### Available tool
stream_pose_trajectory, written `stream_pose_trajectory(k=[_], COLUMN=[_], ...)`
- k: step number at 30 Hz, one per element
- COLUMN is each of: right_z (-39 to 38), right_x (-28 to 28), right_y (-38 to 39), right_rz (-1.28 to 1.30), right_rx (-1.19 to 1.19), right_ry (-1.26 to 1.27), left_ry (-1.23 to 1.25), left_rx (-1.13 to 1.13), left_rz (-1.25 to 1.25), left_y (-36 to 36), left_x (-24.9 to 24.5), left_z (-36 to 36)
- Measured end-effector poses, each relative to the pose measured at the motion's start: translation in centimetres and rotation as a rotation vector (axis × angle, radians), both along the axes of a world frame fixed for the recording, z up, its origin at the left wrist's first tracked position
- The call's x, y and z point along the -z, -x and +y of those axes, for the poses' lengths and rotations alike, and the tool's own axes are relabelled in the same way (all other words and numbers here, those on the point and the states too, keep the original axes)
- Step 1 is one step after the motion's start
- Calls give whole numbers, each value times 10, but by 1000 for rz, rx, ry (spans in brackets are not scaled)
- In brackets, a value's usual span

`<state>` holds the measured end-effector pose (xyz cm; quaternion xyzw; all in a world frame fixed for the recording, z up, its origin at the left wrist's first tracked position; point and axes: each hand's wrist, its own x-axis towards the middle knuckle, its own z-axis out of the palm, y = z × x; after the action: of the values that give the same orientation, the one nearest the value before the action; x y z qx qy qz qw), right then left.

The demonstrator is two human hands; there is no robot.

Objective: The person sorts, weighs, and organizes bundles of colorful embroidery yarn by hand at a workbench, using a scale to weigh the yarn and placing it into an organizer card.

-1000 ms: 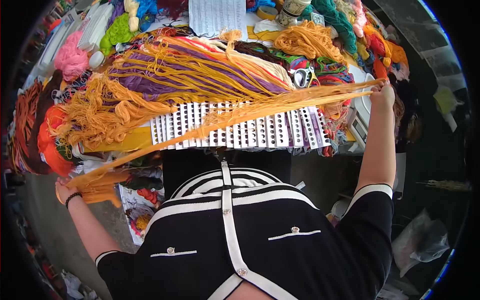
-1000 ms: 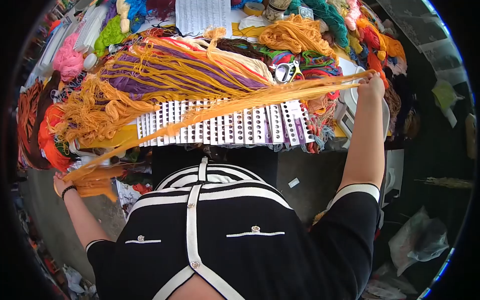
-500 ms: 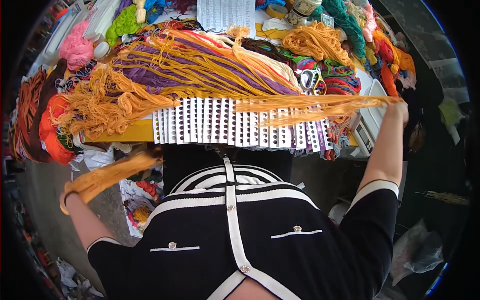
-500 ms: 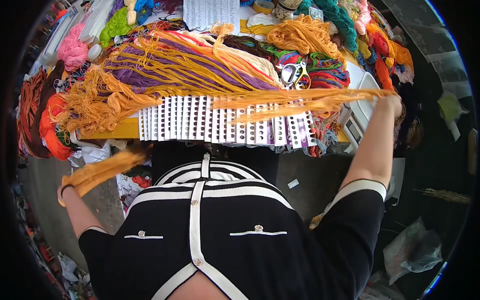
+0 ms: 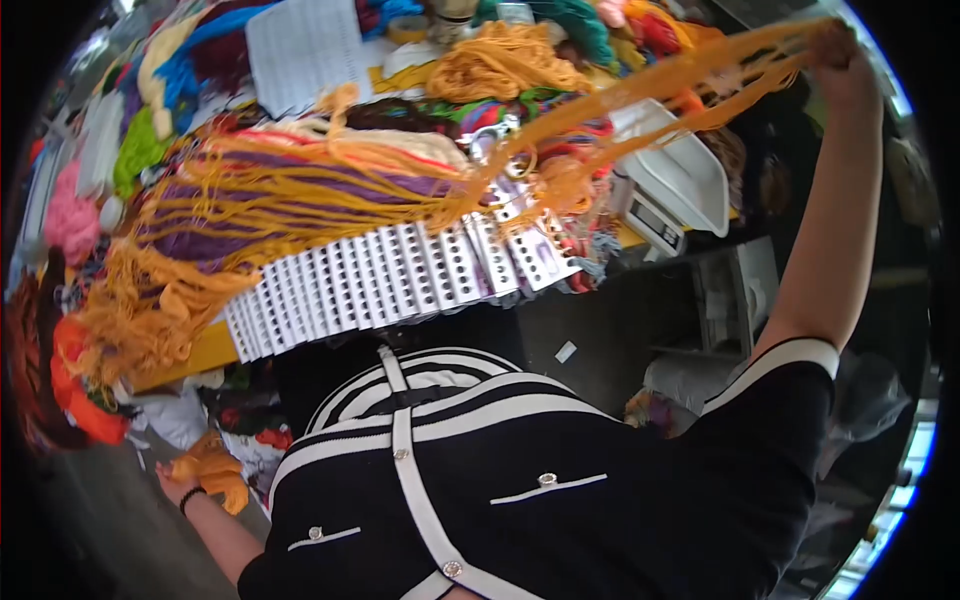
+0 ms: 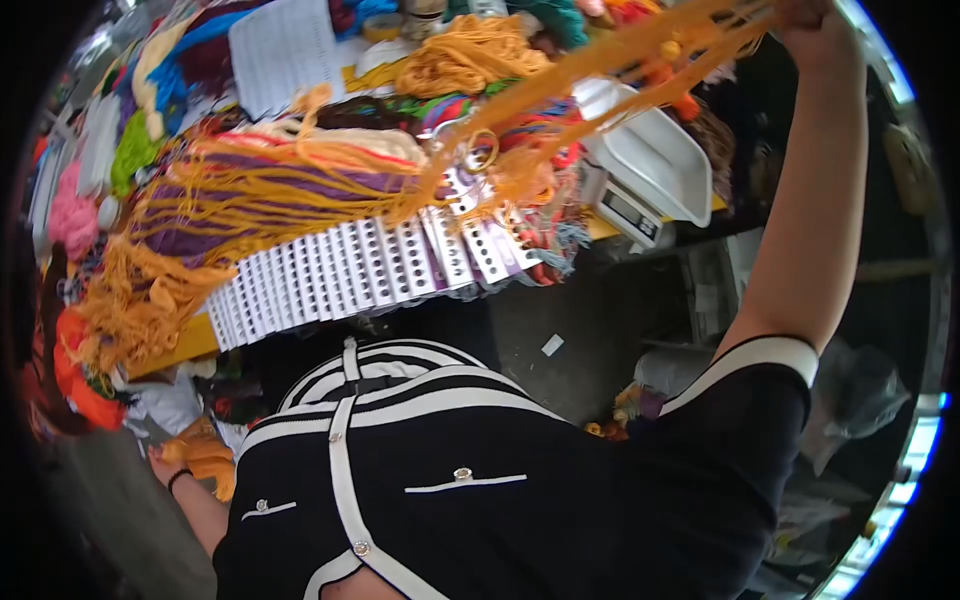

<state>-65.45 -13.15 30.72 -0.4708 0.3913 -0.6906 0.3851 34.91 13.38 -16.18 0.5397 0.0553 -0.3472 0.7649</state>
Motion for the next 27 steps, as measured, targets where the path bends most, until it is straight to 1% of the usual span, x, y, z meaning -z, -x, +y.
stream_pose_trajectory(k=[1,2,3,4,6,8,10,12,14,17,18,20,21,22,23,24,25,26,27], right_z=[-1,-1,-2,1,-4,5,14,20,20,20,21,25,24,32,34,24,35,45,52], right_x=[-20,-40,-57,-87,-117,-120,-122,-121,-117,-103,-90,-36,-11,16,46,73,102,129,159], right_y=[-10,-28,-26,6,19,31,38,43,45,46,47,41,43,50,48,84,103,115,104], right_rz=[123,-39,-50,128,-62,-35,21,74,120,181,180,242,45,206,92,24,337,646,659], right_rx=[1,242,258,339,81,135,232,323,405,531,541,636,696,580,513,627,523,406,445], right_ry=[84,62,124,98,160,203,278,354,430,540,540,380,308,43,-133,-214,-271,-326,-328], left_ry=[8,-6,-22,-17,-19,7,-68,-20,-92,-73,-71,-136,-162,-163,-140,-118,-162,-163,-146], left_rx=[22,-12,-49,-37,-114,-103,-151,-120,-127,-95,-86,-113,-115,-105,-96,-88,-101,-96,-78], left_rz=[13,23,31,38,54,48,20,27,-6,24,21,69,124,128,108,87,9,9,8], left_y=[8,6,-1,-2,-7,-5,3,5,19,23,26,34,39,39,40,41,54,50,45], left_x=[2,7,15,19,22,23,18,21,12,8,5,2,1,5,8,9,5,9,15], left_z=[-8,-9,-10,-14,-20,-24,-30,-32,-33,-35,-39,-45,-49,-52,-52,-53,-57,-58,-58])
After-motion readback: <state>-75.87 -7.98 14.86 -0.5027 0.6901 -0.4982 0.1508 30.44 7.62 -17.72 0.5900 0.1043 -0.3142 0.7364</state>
